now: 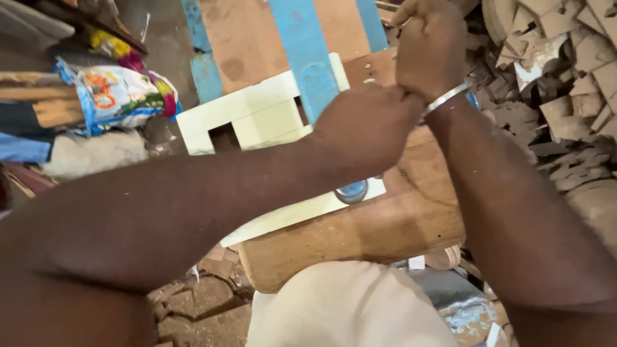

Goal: The recorder is using a blue industrial machine, likely a scroll saw or fret saw, to shape and process holes in a white rectangular panel.

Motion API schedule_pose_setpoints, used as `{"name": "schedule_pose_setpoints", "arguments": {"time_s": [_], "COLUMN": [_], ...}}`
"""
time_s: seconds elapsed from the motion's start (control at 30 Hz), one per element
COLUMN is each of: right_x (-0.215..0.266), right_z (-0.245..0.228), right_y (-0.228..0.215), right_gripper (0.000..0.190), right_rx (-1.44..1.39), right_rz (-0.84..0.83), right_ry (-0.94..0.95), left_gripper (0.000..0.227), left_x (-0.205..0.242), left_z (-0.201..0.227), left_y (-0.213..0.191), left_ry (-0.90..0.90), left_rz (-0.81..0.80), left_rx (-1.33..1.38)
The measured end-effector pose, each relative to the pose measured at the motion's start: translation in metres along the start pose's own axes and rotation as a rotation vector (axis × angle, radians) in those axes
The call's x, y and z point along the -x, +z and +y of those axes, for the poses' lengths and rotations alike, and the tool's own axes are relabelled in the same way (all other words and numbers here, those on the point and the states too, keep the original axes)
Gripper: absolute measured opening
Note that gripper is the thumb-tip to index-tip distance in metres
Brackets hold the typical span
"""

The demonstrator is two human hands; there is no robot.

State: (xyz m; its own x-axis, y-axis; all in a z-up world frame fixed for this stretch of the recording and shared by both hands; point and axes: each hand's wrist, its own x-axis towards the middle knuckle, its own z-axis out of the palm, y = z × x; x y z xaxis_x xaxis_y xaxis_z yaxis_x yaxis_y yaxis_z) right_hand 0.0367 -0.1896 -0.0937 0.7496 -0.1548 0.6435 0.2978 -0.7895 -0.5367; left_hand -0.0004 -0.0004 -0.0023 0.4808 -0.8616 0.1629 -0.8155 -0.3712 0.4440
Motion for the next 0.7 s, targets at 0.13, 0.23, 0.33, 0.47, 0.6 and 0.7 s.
{"name": "schedule_pose_setpoints", "arguments": {"time_s": [0.13,0.23,0.33,0.47,0.6,0.7], "right_x": [-0.014,-0.022,-0.025,-0.008,0.049,0.114], "right_z": [0.008,0.000,-0.021,-0.034,-0.028,0.005], "right_y": [0.008,-0.001,-0.018,-0.079,-0.143,-0.133], "right_gripper": [0.028,0.027,0.028,0.018,0.007,0.034], "right_rx": [0.027,0.042,0.034,-0.912,-0.682,-0.345], "right_rz": [-0.033,-0.136,-0.189,0.100,0.187,-0.565], "right_ry": [0.108,0.307,0.408,0.868,1.086,0.790], "left_gripper": [0.015,0.015,0.020,0.033,0.049,0.035], "left_x": [-0.005,-0.004,0.014,0.077,0.225,0.283], "left_z": [-0.001,-0.001,-0.004,-0.111,-0.316,-0.347], "left_y": [0.005,0.007,0.003,0.039,0.113,0.117], "left_ry": [-0.015,0.005,-0.055,-0.175,-0.729,-1.026], "left_rz": [0.085,0.135,0.271,0.920,1.125,0.975], "left_rx": [0.051,0.015,-0.044,0.092,0.089,0.876]}}
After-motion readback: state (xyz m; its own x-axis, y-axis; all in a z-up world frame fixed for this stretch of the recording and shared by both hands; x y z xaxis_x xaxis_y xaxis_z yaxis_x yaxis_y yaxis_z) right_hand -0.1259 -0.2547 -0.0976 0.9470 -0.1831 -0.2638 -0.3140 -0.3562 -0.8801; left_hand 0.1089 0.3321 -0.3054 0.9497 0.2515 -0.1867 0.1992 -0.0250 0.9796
